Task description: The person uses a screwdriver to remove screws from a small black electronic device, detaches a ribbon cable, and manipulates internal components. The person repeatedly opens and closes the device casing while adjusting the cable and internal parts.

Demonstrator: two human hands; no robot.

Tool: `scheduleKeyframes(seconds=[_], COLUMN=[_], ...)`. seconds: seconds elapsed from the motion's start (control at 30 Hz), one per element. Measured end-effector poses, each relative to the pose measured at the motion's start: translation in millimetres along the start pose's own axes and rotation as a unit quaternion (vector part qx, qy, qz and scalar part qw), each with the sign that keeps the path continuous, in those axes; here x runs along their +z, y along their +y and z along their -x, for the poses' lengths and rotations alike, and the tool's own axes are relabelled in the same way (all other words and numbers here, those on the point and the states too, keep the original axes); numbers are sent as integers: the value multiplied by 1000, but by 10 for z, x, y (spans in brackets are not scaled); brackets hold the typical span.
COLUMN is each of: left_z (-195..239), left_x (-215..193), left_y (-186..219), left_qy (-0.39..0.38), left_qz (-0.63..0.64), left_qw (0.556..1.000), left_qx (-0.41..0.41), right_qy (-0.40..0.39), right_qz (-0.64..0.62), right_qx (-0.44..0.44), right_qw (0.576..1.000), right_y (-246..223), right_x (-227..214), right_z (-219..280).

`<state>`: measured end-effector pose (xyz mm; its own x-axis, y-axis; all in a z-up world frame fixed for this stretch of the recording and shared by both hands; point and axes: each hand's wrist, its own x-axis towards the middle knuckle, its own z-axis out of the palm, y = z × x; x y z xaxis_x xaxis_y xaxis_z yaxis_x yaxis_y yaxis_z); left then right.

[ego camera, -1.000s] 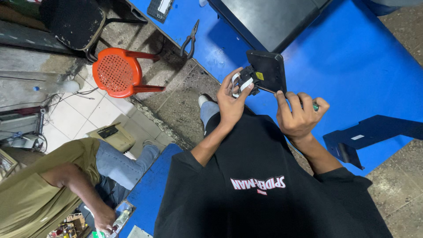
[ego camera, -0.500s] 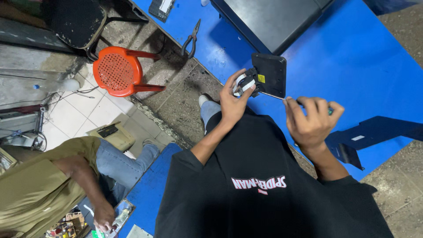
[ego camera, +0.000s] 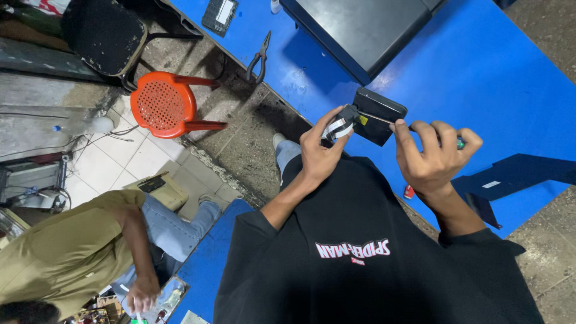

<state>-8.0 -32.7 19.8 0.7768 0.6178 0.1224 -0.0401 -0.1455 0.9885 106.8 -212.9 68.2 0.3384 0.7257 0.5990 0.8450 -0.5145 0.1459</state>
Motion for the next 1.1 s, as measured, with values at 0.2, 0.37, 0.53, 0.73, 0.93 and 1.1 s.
scheduleKeyframes(seconds=[0.2, 0.37, 0.53, 0.73, 0.93, 1.1], left_z=[39, -1, -31, -60, -9, 55], left_x=[1, -69, -224, -322, -342, -379], left_y=[117, 233, 322, 353, 324, 251], left_qy=[2, 23, -10, -26, -61, -57], left_qz=[-27, -103, -208, -303, -307, -311], left_qw=[999, 983, 944, 891, 835, 843], left_qx=[30, 151, 255, 338, 452, 436], right_qy=[37, 12, -46, 9, -23, 30], right_qz=[-28, -136, -226, -418, -489, -466], right_qx=[5, 88, 170, 273, 200, 134], right_qw=[999, 987, 958, 866, 849, 874], right_y=[10, -75, -165, 17, -66, -170], right_x=[89, 102, 153, 56, 36, 103], right_z=[25, 89, 250, 274, 25, -62])
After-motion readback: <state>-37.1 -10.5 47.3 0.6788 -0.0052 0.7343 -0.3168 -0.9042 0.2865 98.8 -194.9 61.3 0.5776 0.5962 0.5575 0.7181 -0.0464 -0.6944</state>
